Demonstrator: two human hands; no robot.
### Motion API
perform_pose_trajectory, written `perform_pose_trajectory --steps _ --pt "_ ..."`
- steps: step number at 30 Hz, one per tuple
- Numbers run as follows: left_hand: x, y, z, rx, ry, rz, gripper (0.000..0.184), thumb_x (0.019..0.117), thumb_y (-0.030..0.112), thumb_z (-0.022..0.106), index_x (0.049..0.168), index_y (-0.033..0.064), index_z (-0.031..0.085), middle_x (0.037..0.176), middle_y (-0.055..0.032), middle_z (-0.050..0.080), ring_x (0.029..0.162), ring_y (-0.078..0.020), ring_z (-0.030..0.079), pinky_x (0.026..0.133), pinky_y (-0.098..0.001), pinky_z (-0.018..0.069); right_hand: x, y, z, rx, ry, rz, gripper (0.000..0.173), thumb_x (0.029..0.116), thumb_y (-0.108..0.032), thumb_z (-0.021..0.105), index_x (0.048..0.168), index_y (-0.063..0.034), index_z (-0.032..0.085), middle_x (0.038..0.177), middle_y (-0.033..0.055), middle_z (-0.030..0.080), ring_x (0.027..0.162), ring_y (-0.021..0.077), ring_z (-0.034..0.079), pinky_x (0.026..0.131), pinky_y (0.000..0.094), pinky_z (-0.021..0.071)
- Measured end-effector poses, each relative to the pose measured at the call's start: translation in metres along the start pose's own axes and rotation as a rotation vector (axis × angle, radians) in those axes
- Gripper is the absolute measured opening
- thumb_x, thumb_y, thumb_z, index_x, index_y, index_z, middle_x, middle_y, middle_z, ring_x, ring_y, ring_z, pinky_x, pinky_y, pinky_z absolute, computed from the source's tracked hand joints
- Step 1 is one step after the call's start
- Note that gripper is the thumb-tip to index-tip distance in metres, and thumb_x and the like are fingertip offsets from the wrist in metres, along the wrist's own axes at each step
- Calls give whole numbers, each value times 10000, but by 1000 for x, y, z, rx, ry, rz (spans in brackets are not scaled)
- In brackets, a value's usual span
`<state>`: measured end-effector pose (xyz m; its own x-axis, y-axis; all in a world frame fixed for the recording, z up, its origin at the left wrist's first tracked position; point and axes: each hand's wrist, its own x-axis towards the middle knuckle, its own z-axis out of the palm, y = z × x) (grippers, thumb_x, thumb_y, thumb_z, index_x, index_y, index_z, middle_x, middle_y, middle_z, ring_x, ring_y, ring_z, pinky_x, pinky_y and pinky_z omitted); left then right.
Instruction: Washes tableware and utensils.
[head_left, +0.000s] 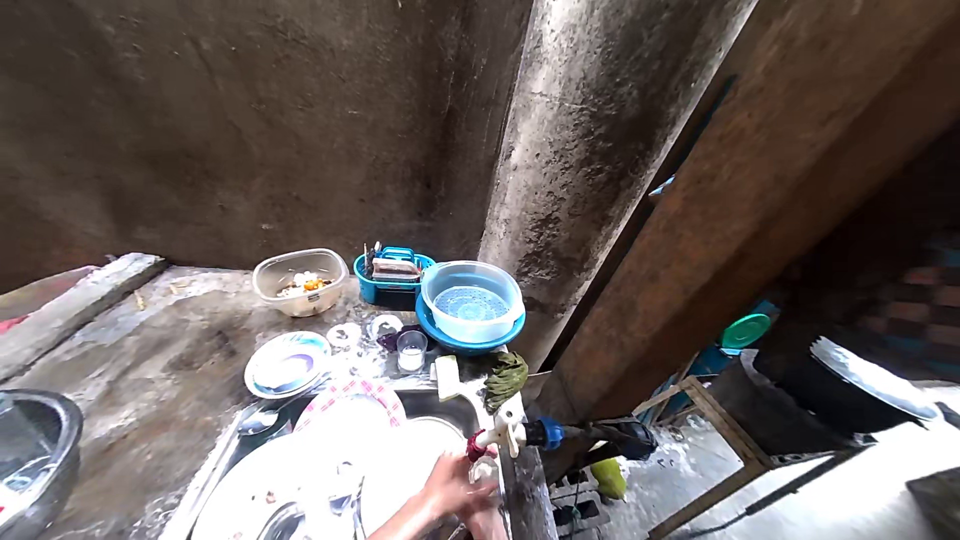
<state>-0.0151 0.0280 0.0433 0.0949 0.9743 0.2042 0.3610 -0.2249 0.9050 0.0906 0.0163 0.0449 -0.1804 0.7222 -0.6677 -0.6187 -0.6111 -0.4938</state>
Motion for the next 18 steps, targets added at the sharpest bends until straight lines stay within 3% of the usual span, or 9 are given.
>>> perform_pose_trajectory --steps 3,6,7,8,10,12,14,17,18 --pt "-7 4 -4 13 38 1 366 931 250 697 1163 -32 724 1147 -194 732 1116 -293 694 1006 -509 510 16 -3 12 228 -67 75 467 1106 -437 159 1130 -127 508 872 28 591 750 108 597 641 278 515" --pt "-14 13 -6 -366 284 -217 331 1032 55 401 1076 -87 697 1034 -118 726 989 -97 663 964 -284 514 21 2 13 7 -256 -59 531 1100 -475 112 1118 -145 528 849 0 645 745 98 651 641 275 550" --pt "-17 15 -4 -513 425 -357 422 1081 110 305 1016 -68 681 948 -79 721 893 -61 662 878 -248 535 23 6 10 -46 -280 -120 550 1104 -450 108 1151 -117 543 875 15 683 768 108 675 663 282 568" --pt "-21 12 -4 -639 517 -521 474 1117 198 272 1057 -66 661 917 -100 709 825 -102 664 796 -281 553 22 9 8 -92 -248 -185 487 1121 -374 147 1190 -83 531 906 36 690 787 117 685 679 286 580" --pt "-40 2 -11 -902 472 -832 526 1135 366 258 1382 -32 497 1168 -224 624 973 -277 623 842 -447 528 17 15 7 -244 -166 -338 309 1089 -91 338 1381 -6 393 1122 129 621 930 160 646 778 320 560" --pt "-59 -12 -17 -1104 301 -949 571 1115 466 226 1479 62 400 1316 -213 579 1090 -315 617 891 -490 524 10 18 7 -496 -185 -454 811 832 111 635 1530 88 222 1396 293 507 1187 268 581 992 394 509" --pt "-68 -24 -19 -1192 260 -908 495 1118 443 253 1407 85 435 1171 -130 636 989 -217 653 849 -380 554 1 25 12 -648 -212 -507 975 686 101 776 1498 129 237 1368 298 528 1205 242 584 1020 350 502" --pt "-64 -33 -32 -1032 473 -772 428 1077 215 518 1446 18 428 1136 -166 662 892 -219 687 771 -382 594 15 37 13 -513 -256 -547 865 746 123 703 1482 107 248 1333 252 546 1165 190 599 968 321 532" --pt "-61 -30 -45 -922 511 -727 541 1019 139 625 1486 10 384 1243 -214 617 934 -261 683 764 -414 596 18 39 17 -458 -246 -537 808 794 142 660 1488 97 249 1319 256 556 1129 201 621 929 339 552"
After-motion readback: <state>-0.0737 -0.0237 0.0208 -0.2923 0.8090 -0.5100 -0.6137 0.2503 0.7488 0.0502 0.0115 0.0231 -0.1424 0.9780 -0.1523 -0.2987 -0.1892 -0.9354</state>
